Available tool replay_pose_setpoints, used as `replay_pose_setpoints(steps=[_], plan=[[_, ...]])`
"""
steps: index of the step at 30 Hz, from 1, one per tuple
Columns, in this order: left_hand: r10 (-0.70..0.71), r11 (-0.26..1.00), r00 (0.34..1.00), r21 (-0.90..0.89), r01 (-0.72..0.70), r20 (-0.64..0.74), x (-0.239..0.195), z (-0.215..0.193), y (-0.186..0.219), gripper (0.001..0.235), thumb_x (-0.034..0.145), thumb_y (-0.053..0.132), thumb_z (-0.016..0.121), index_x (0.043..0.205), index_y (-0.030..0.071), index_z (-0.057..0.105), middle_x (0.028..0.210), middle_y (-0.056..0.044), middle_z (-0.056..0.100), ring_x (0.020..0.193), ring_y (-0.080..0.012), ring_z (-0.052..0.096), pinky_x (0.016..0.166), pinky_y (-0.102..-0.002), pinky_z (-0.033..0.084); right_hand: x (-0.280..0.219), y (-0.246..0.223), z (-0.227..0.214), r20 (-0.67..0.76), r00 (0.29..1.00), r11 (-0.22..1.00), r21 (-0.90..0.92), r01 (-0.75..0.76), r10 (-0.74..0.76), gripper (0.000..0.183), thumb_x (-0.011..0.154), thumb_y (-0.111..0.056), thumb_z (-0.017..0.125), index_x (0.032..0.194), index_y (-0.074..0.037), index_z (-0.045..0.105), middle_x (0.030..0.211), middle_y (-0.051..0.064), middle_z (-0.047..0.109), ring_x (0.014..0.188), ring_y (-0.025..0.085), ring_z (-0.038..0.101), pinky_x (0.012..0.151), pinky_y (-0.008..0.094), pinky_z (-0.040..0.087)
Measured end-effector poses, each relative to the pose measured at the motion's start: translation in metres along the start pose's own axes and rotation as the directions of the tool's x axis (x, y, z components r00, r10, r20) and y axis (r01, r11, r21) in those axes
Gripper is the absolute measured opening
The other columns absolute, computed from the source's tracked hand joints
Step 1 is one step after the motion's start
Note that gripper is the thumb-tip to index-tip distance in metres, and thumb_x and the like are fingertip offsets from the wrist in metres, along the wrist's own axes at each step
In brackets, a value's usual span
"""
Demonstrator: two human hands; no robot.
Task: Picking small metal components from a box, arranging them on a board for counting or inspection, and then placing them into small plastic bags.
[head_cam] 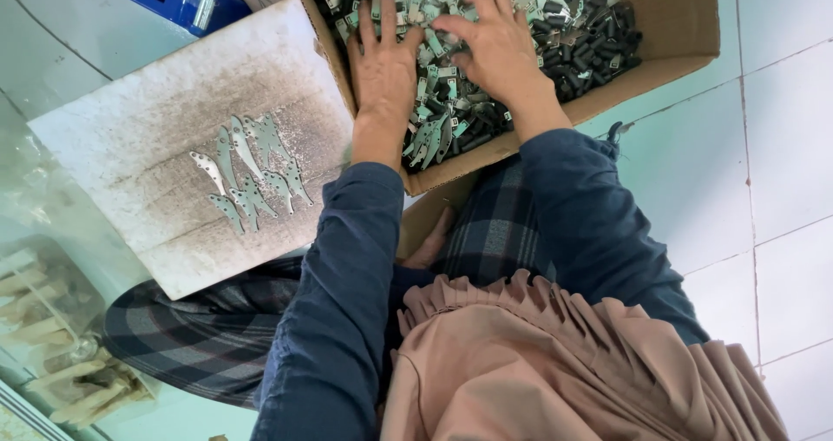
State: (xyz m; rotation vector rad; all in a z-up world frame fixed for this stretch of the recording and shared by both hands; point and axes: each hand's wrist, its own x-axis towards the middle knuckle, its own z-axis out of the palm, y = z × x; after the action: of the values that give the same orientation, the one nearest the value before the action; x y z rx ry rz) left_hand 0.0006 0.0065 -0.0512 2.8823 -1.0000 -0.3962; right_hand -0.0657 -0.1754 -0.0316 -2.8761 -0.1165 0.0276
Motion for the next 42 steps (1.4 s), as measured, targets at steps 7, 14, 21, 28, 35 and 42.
replay_pose_setpoints(steps=[7, 14, 21, 28, 35, 42], plan=[[-0.029, 0.824, 0.995, 0.565, -0.029, 0.092, -0.005, -0.019, 0.002, 0.048, 0.084, 0.041, 0.07, 0.123, 0.012, 0.069, 0.132, -0.008, 0.058, 0.144, -0.0422, 0.029, 0.117, -0.057, 0.033, 0.0, 0.023, 0.019, -0.036, 0.957, 0.95, -0.112, -0.29, 0.288, 0.014, 0.089, -0.006, 0.075, 0.099, -0.016, 0.078, 0.117, 0.015, 0.053, 0.105, 0.044, 0.05, 0.081, 0.062, 0.049], [-0.053, 0.873, 0.995, 0.487, 0.006, 0.082, -0.002, -0.017, 0.003, 0.026, 0.083, 0.02, 0.073, 0.108, 0.011, 0.073, 0.124, -0.007, 0.058, 0.14, -0.0415, 0.032, 0.116, -0.055, 0.038, 0.007, 0.005, -0.003, -0.151, 0.987, 0.994, -0.074, -0.075, 0.063, 0.029, 0.085, -0.013, 0.084, 0.111, -0.017, 0.075, 0.116, 0.01, 0.054, 0.107, 0.035, 0.048, 0.083, 0.051, 0.046], [-0.046, 0.998, 0.998, 0.052, 0.048, -0.042, 0.001, -0.003, 0.001, 0.072, 0.073, -0.008, 0.073, 0.137, 0.022, 0.056, 0.159, -0.022, 0.022, 0.144, -0.0449, 0.025, 0.111, -0.062, 0.041, 0.004, 0.006, 0.011, -0.152, 0.984, 0.961, -0.274, 0.044, -0.088, 0.026, 0.084, -0.028, 0.087, 0.109, -0.03, 0.078, 0.116, 0.005, 0.052, 0.106, 0.034, 0.047, 0.086, 0.049, 0.04], [-0.054, 0.996, 0.998, 0.074, 0.051, 0.035, 0.001, -0.015, 0.004, 0.06, 0.069, -0.011, 0.072, 0.121, 0.017, 0.061, 0.161, -0.025, 0.025, 0.147, -0.0465, 0.019, 0.116, -0.063, 0.034, -0.006, 0.013, 0.008, -0.174, 0.98, 0.965, -0.226, -0.135, 0.096, 0.01, 0.091, -0.027, 0.08, 0.099, -0.021, 0.083, 0.106, 0.006, 0.058, 0.1, 0.033, 0.048, 0.081, 0.048, 0.041], [-0.097, 0.978, 0.995, 0.18, 0.102, -0.037, 0.004, -0.005, -0.001, 0.055, 0.078, -0.001, 0.064, 0.132, 0.005, 0.054, 0.152, -0.024, 0.034, 0.149, -0.045, 0.02, 0.124, -0.056, 0.024, -0.029, -0.023, -0.044, 0.185, 0.977, 0.784, 0.589, -0.197, 0.106, 0.008, 0.097, -0.017, 0.074, 0.095, -0.011, 0.079, 0.092, 0.006, 0.071, 0.092, 0.024, 0.062, 0.086, 0.044, 0.048], [-0.333, 0.936, 0.943, -0.114, 0.334, 0.032, 0.004, 0.004, 0.003, 0.091, 0.085, -0.006, 0.059, 0.162, 0.01, 0.013, 0.161, -0.039, 0.004, 0.149, -0.0544, 0.026, 0.121, -0.046, 0.041, -0.028, -0.023, -0.053, 0.492, 0.868, 0.701, 0.594, -0.394, 0.071, 0.018, 0.095, -0.023, 0.071, 0.11, -0.018, 0.08, 0.109, 0.002, 0.076, 0.099, 0.018, 0.069, 0.095, 0.037, 0.051]])
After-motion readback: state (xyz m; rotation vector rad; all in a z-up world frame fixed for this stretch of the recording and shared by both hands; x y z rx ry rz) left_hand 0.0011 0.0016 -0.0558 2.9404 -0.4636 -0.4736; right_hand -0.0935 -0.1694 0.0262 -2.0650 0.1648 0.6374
